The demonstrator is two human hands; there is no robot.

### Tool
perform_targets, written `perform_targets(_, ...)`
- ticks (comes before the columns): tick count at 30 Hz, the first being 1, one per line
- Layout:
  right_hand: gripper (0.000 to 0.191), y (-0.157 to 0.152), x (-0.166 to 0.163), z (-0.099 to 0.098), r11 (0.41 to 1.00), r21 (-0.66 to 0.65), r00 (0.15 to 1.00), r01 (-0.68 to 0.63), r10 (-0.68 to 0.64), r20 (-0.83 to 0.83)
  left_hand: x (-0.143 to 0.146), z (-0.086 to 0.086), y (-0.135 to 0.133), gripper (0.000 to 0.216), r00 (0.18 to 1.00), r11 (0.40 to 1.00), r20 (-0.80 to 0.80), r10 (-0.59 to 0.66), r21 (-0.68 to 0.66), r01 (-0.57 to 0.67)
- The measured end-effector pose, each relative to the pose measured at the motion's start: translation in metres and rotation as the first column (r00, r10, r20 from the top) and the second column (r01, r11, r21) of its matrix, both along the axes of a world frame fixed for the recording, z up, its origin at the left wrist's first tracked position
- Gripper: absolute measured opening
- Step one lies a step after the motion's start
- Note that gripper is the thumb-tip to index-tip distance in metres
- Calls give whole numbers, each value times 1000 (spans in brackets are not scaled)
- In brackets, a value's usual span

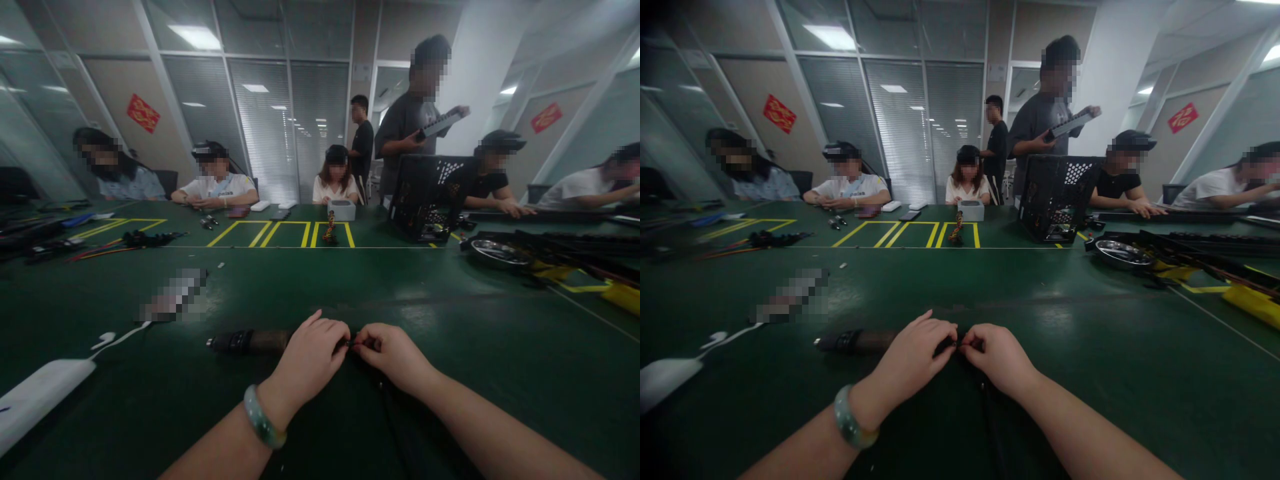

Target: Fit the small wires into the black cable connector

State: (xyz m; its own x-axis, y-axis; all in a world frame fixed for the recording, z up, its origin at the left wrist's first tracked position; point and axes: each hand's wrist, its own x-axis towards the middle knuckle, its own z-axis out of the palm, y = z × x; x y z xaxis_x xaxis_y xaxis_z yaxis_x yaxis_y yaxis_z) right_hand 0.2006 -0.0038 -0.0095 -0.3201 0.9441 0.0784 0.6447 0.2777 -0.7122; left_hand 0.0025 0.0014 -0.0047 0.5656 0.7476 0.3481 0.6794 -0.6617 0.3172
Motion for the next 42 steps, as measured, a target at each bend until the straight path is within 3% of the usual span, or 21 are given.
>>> perform_targets(24,8,4,1,-8,999,33,1000,-10,9,14,0,1,-1,6,1000,1000,-14,-14,16,14)
perform_targets(31,9,3,1,-6,1000,25,1000,-16,15,19,0,-2,1,19,1000,1000,-12,-18,-16,18)
perform_targets(42,10,0,1,-6,1000,5,1000,-29,29,11,-2,-2,2,13,999,996,0,-38,-83,38)
